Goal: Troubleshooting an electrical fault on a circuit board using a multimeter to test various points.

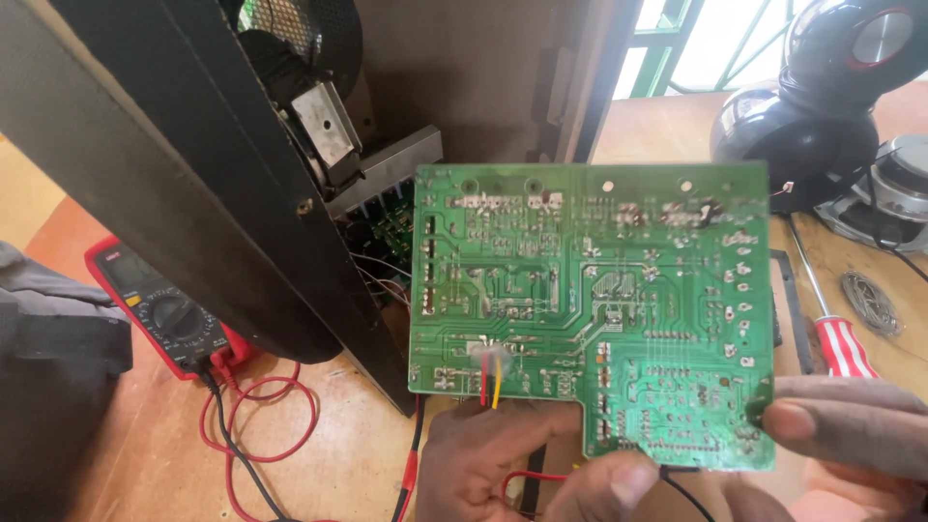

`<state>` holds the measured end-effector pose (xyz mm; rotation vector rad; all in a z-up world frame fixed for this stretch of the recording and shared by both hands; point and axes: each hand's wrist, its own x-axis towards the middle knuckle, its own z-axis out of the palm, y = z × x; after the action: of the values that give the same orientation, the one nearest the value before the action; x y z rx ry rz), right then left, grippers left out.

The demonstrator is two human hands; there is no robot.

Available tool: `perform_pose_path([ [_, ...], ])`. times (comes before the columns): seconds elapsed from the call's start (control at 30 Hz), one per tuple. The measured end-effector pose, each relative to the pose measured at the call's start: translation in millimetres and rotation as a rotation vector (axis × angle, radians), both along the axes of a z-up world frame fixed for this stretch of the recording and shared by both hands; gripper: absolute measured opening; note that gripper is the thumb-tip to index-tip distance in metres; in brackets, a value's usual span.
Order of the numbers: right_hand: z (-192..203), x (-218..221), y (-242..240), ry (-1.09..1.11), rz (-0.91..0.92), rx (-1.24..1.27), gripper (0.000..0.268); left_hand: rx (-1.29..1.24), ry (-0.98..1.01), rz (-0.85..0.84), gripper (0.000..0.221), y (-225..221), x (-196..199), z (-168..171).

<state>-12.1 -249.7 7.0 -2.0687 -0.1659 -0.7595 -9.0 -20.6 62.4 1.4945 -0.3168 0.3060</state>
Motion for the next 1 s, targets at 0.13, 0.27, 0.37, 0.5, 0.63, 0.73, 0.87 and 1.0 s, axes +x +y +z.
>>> perform_pose_path([
  [0.13, -42.6, 38.5, -72.3, -0.182, 0.527, -0.161, 0.045, 0.026, -0.024, 0.107, 0.038, -3.8, 1.6, 4.3],
  [0.27, -66.1, 61.4, -26.1, -0.565, 0.391, 0.016, 0.037, 0.188, -0.013, 0.273, 0.034, -2.8, 7.5, -19.8],
  [0.37, -61.6, 68.6, -25.9, -0.499, 0.518, 0.092, 0.039, 0.302, 0.224, 0.283, 0.056, -5.7, 10.3, -37.9],
  [0.5, -49.2, 53.0, -25.0, -0.176, 0.506, 0.244, 0.021, 0.140, 0.152, 0.459, 0.027, -9.1, 13.3, -47.7],
  [0.63, -47.6, 67.3, -24.2, -0.157, 0.503, -0.019, 0.032, 0.146, -0.066, 0.262, 0.030, 2.2, 23.1, -40.5],
  [0.73, -55.7, 72.0, -5.8, -0.111, 0.399, 0.072, 0.028, 0.154, 0.099, 0.129, 0.036, 8.8, 28.4, -46.6],
  [0.87, -78.5, 86.2, -7.5, -0.111, 0.450, 0.222, 0.040, 0.293, -0.151, 0.039, 0.036, 17.2, 48.6, -57.2],
  [1.0, -92.3, 97.3, 4.6, -0.147, 0.454, 0.320, 0.047, 0.337, -0.073, 0.048, 0.030, 13.4, 60.1, -79.6],
])
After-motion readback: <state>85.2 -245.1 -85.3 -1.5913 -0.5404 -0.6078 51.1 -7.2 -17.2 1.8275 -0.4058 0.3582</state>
